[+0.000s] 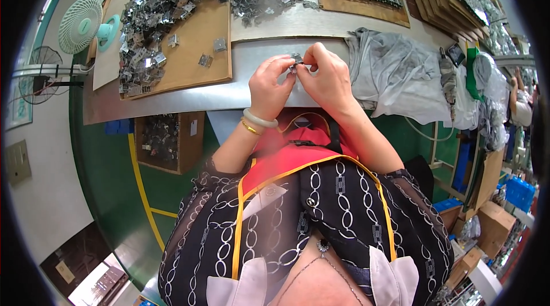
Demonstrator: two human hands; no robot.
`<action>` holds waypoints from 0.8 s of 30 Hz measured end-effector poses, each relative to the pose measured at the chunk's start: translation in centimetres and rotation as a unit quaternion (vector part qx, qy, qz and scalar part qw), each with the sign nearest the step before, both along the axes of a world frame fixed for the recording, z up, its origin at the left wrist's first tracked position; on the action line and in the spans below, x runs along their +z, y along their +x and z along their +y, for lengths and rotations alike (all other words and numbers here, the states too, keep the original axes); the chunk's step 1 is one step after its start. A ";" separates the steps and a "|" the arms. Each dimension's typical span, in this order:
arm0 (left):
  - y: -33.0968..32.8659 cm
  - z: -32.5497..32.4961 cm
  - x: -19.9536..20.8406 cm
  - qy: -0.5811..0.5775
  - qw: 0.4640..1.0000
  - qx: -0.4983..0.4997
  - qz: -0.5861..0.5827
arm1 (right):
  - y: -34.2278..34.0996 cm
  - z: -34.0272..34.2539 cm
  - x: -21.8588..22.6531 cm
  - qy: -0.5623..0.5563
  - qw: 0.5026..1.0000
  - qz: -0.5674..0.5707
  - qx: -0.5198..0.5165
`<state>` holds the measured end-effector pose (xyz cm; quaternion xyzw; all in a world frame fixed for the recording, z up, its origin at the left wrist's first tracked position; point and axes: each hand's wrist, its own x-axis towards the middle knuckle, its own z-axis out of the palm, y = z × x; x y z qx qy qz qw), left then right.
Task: The person assembles small metal parts and plastic components into a sorting tray by hand.
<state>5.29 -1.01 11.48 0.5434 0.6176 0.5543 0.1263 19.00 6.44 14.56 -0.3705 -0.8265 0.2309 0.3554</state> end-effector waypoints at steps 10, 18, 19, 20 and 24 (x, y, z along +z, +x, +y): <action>0.4 0.0 -0.4 0.008 0.999 0.015 0.031 | -0.1 0.2 0.3 -0.011 1.000 -0.027 0.005; 0.6 0.1 -0.2 0.049 0.997 0.011 0.056 | 0.4 0.1 -0.2 0.010 0.999 -0.006 0.038; 0.6 0.0 -0.3 0.057 0.996 0.009 0.060 | 0.5 -0.1 0.0 0.015 0.999 -0.005 0.041; 0.5 -0.1 -0.3 0.058 0.996 0.011 0.061 | 0.6 -0.3 0.2 0.019 0.999 -0.004 0.046; 0.0 -0.6 -0.5 0.091 0.994 -0.005 0.055 | 0.7 -0.3 1.1 0.042 0.998 0.026 0.025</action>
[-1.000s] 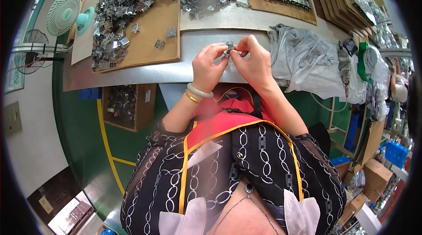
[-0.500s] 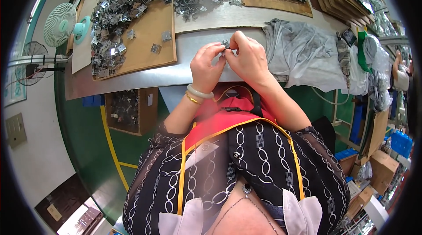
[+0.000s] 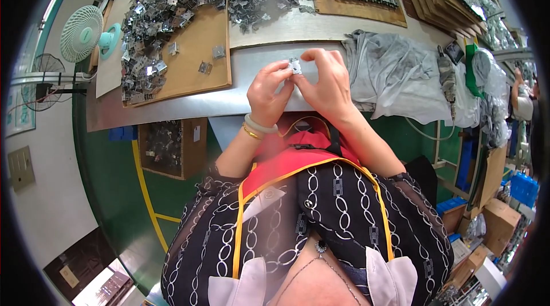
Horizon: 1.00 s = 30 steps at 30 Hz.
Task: The person assembles small metal parts and plastic components into a sorting tray by hand.
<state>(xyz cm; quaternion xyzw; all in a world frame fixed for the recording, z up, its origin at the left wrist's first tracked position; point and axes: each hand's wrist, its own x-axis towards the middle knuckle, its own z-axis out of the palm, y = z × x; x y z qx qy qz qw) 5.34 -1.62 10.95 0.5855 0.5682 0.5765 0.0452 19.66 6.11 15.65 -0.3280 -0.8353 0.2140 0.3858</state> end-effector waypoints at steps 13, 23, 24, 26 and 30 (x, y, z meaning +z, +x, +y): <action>0.4 -1.8 0.5 0.061 0.992 -0.108 0.026 | 2.7 -0.9 -2.3 -0.265 0.958 0.042 0.099; -0.1 -4.0 -0.5 -0.003 0.986 -0.137 0.091 | 3.8 -2.2 -7.4 -0.450 0.884 0.036 0.123; -0.3 -3.9 -0.9 -0.006 0.985 -0.140 0.100 | 3.7 -2.0 -7.7 -0.480 0.869 0.021 0.121; -0.9 -3.5 -1.3 -0.012 0.980 -0.137 0.144 | 3.2 -1.2 -7.9 -0.499 0.846 0.049 0.180; -2.8 -2.6 -1.3 -0.102 0.967 -0.086 0.216 | 3.2 1.7 -7.3 -0.500 0.817 0.076 0.277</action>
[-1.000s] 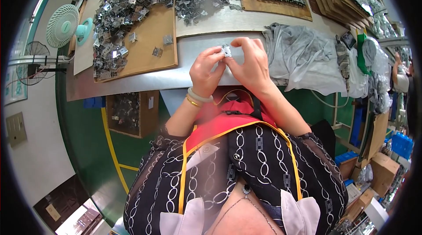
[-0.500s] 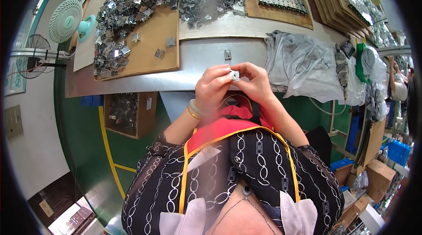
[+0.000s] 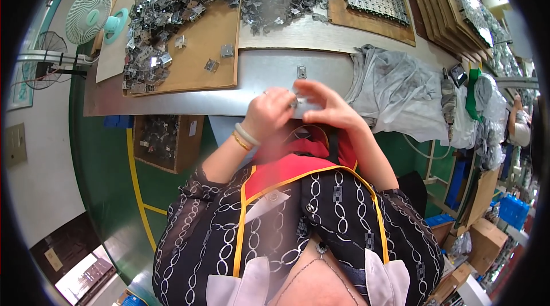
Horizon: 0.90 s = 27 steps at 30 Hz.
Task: The person assembles small metal parts and plastic components into a sorting tray by hand.
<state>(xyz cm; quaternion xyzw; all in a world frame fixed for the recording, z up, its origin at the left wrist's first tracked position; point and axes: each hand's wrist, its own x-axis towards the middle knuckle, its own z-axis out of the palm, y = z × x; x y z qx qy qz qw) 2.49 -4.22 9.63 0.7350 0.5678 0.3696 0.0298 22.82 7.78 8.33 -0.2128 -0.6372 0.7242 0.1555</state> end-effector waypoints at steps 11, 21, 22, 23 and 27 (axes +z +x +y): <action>-0.8 7.8 -5.5 -0.169 0.969 0.114 -0.136 | -3.5 1.5 -2.8 0.382 0.881 -0.195 -0.199; 1.3 10.1 -5.9 -0.187 0.965 0.046 -0.177 | -1.5 4.2 -1.0 0.443 0.855 -0.172 -0.206; 1.0 10.3 -5.6 -0.179 0.967 0.046 -0.178 | -1.7 5.4 0.3 0.422 0.864 -0.175 -0.211; 0.7 10.1 -4.9 -0.190 0.964 0.049 -0.178 | -2.0 6.5 1.3 0.403 0.872 -0.175 -0.215; 0.5 8.5 -4.0 -0.104 0.987 0.058 -0.105 | -4.7 13.6 2.3 0.532 0.801 -0.115 -0.251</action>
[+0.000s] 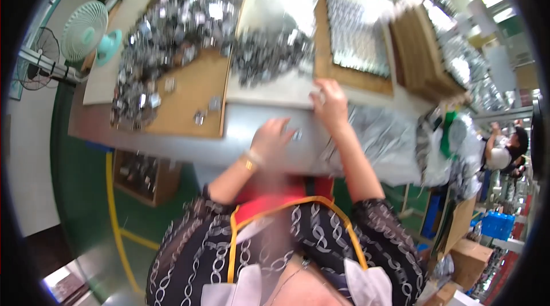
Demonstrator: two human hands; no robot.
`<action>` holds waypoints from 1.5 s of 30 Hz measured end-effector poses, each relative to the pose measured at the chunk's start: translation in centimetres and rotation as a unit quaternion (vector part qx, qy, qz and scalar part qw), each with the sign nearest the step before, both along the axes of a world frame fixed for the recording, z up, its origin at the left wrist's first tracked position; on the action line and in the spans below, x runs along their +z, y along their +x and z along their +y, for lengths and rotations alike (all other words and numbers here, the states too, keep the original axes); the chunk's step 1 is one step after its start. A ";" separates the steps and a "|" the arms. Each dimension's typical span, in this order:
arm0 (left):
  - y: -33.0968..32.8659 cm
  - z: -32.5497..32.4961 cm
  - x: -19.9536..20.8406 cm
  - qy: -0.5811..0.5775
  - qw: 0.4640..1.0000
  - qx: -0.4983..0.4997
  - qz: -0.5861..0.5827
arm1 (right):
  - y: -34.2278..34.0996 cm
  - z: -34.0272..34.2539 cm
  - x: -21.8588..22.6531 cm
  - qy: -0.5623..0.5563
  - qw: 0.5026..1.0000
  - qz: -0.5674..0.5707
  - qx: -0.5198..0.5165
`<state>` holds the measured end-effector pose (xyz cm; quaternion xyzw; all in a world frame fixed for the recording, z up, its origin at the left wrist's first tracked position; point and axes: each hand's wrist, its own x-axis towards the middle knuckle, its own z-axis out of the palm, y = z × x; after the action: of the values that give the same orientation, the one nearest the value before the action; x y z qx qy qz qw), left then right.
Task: The person assembles small metal parts and plastic components into a sorting tray by hand.
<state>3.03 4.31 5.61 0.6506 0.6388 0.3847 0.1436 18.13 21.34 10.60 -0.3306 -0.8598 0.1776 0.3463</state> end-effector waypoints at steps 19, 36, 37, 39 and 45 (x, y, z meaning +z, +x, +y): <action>-0.4 0.1 3.5 -0.120 0.897 -0.067 -0.420 | 3.7 -4.6 3.7 -0.532 0.836 -0.036 0.131; -0.3 -0.9 3.6 -0.085 0.743 -0.065 -0.661 | 0.9 -9.0 1.9 -0.614 0.764 0.194 -0.041; -0.2 -0.8 3.4 -0.070 0.737 -0.053 -0.670 | 0.5 -9.2 1.7 -0.618 0.754 0.213 -0.069; -0.5 -0.5 2.8 -0.074 0.744 -0.051 -0.663 | -0.3 -9.4 1.4 -0.602 0.759 0.243 -0.054; -2.1 -0.1 3.0 -0.098 0.744 -0.073 -0.657 | 0.4 -7.0 2.1 -0.593 0.790 0.156 0.018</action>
<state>0.95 4.23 8.56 0.2641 0.3705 0.6407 0.6184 18.51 14.35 12.67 -0.4230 -0.5260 0.7077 0.2086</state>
